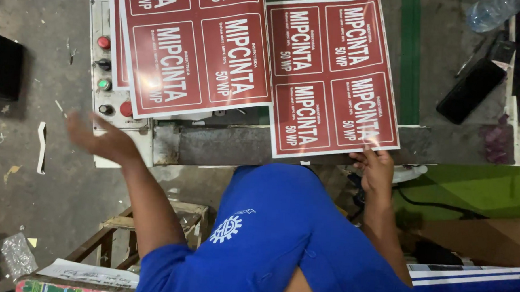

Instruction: Sorting and stacking printed sticker sheets on a workbench in a print shop.

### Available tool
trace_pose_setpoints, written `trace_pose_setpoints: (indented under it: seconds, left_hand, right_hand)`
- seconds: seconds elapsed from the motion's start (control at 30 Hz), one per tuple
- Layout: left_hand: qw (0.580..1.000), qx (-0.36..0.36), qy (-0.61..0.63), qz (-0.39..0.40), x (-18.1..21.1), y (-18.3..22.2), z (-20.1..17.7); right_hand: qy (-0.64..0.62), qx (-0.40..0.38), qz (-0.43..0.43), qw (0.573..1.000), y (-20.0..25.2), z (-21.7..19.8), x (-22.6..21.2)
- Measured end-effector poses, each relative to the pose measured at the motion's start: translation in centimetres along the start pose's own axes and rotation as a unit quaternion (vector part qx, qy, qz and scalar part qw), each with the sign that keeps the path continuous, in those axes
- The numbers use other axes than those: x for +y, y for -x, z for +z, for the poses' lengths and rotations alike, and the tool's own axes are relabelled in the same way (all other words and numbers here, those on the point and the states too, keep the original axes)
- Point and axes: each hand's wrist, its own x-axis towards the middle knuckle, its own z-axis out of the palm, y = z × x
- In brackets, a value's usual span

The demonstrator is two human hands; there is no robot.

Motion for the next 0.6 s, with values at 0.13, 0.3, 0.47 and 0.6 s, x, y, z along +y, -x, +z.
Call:
trace_pose_setpoints:
  seconds: [0.13, 0.3, 0.47, 0.6]
  left_hand:
    - [0.945, -0.223, 0.108, 0.212, 8.5, 3.9, 0.6]
    - [0.849, -0.349, 0.042, 0.394, 19.2, 4.6, 0.6]
    - [0.837, -0.319, -0.040, 0.442, 18.1, 5.7, 2.1]
    - [0.856, -0.347, 0.024, 0.384, 18.5, 3.9, 2.2]
  right_hand:
    - [0.005, -0.031, 0.005, 0.999, -1.8, 1.4, 1.0]
    - [0.006, -0.058, -0.009, 0.998, -4.7, 3.8, 0.2]
    - [0.002, -0.078, 0.000, 0.997, -8.8, 4.9, -0.3]
    - [0.032, -0.121, 0.053, 0.991, -8.6, 3.6, -0.8]
